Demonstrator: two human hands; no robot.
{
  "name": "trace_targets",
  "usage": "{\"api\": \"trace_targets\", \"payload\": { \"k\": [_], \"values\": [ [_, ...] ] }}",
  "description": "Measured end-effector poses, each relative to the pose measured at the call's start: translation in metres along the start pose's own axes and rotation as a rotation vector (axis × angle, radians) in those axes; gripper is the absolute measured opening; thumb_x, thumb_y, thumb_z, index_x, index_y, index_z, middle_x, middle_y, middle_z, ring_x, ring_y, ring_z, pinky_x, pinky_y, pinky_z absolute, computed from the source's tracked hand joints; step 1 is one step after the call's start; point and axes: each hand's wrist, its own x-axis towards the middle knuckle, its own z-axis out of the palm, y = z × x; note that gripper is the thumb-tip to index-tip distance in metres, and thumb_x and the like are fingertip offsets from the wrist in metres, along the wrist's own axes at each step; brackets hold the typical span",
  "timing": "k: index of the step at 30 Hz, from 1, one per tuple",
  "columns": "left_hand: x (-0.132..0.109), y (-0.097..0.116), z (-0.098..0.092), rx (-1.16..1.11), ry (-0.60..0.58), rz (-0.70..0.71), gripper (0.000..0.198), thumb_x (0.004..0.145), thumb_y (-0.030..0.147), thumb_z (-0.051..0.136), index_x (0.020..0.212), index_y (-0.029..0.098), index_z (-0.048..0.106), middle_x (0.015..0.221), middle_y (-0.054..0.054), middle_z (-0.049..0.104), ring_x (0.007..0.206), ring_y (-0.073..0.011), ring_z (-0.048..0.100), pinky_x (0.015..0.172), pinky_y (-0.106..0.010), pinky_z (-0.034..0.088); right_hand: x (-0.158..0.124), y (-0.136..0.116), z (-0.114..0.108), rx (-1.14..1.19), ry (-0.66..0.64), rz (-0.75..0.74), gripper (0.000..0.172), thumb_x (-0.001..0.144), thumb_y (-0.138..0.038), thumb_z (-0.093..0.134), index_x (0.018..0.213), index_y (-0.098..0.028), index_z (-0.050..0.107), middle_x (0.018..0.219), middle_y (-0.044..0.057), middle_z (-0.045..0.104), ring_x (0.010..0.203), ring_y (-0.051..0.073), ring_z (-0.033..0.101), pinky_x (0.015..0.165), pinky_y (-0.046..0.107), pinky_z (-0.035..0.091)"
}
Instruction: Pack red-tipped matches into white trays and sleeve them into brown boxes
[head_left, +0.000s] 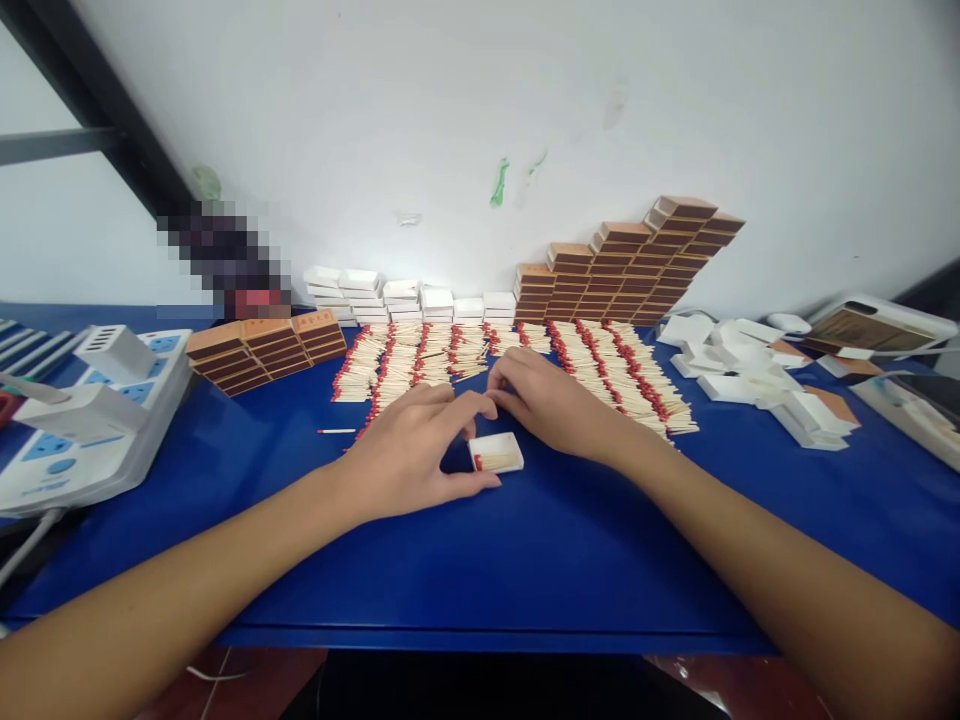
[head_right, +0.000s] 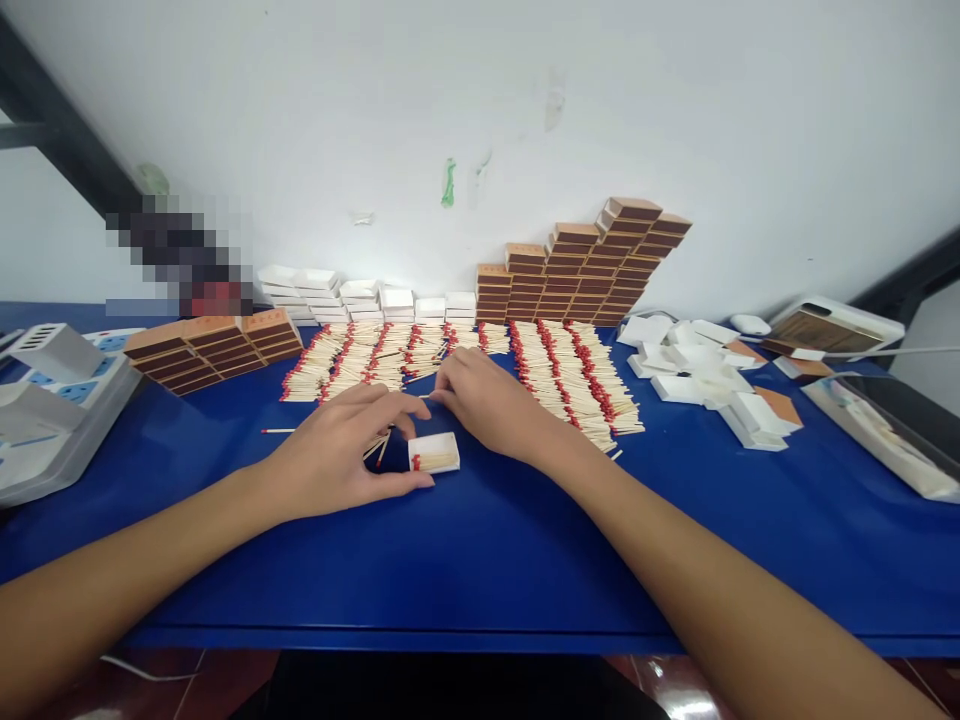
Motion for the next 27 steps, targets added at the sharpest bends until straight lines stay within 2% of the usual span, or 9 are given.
{"api": "trace_targets", "payload": {
  "k": [4,8,11,14,19,21,24,27],
  "values": [
    [0.003,-0.006,-0.002,0.016,0.025,-0.071,0.052,0.086,0.047,0.085,0.123,0.024,0.055,0.097,0.001,0.073,0.097,-0.0242,0.068,0.091,-0.041,0.050,-0.008,0.009,-0.018,0.007,0.038,0.092,0.010,0.103,-0.027,0.051,0.101,-0.021,0.060,0.096,0.008,0.066,0.088,0.024,0.060,0.078,0.036,0.045],
    [0.002,-0.006,0.000,0.012,0.007,-0.087,0.053,0.086,0.047,0.085,0.124,0.025,0.055,0.099,0.002,0.072,0.097,-0.0229,0.068,0.089,-0.039,0.051,-0.010,0.013,-0.027,-0.042,0.076,0.111,0.026,0.099,-0.022,0.050,0.120,-0.020,0.065,0.093,0.007,0.069,0.083,0.024,0.061,0.073,0.037,0.045],
    [0.002,-0.005,0.001,0.021,0.010,-0.069,0.053,0.086,0.046,0.085,0.125,0.026,0.055,0.098,0.002,0.072,0.096,-0.0229,0.068,0.089,-0.039,0.050,-0.008,0.010,-0.029,0.044,0.118,0.148,0.024,0.097,-0.026,0.054,0.112,-0.021,0.072,0.090,0.006,0.072,0.078,0.023,0.062,0.070,0.037,0.046],
    [0.003,-0.004,0.000,0.034,0.035,-0.077,0.055,0.086,0.046,0.085,0.126,0.026,0.054,0.098,0.002,0.074,0.098,-0.0244,0.068,0.091,-0.041,0.050,-0.006,0.000,-0.031,0.296,0.122,0.212,0.020,0.096,-0.038,0.065,0.101,-0.022,0.076,0.086,0.006,0.076,0.076,0.021,0.066,0.068,0.036,0.050],
    [0.005,-0.007,0.000,0.065,0.081,-0.115,0.058,0.086,0.045,0.086,0.129,0.024,0.053,0.099,0.001,0.075,0.102,-0.0266,0.067,0.094,-0.043,0.050,-0.008,-0.014,-0.031,0.544,-0.017,0.292,0.026,0.085,-0.048,0.081,0.091,-0.022,0.079,0.083,0.004,0.079,0.071,0.019,0.067,0.064,0.033,0.050],
    [0.004,-0.007,0.004,0.083,0.091,-0.131,0.061,0.085,0.046,0.086,0.131,0.024,0.053,0.099,0.000,0.076,0.103,-0.0273,0.065,0.094,-0.043,0.050,-0.009,-0.014,-0.026,0.562,-0.077,0.281,0.025,0.086,-0.047,0.081,0.088,-0.023,0.080,0.080,0.003,0.077,0.071,0.018,0.065,0.065,0.033,0.048],
    [0.003,-0.006,0.010,0.100,0.086,-0.143,0.064,0.084,0.052,0.086,0.132,0.024,0.055,0.102,-0.001,0.076,0.106,-0.0278,0.064,0.094,-0.044,0.050,-0.010,-0.011,-0.018,0.451,-0.059,0.205,0.018,0.088,-0.043,0.080,0.087,-0.025,0.082,0.083,0.002,0.072,0.070,0.016,0.056,0.066,0.033,0.043],
    [0.007,-0.009,-0.001,0.127,0.153,-0.091,0.074,0.084,0.061,0.084,0.137,0.021,0.054,0.116,-0.005,0.075,0.112,-0.0278,0.062,0.098,-0.046,0.052,-0.011,-0.007,-0.013,0.333,-0.033,0.172,0.013,0.088,-0.039,0.079,0.086,-0.027,0.084,0.087,0.002,0.066,0.070,0.015,0.049,0.065,0.034,0.040]
  ]
}}
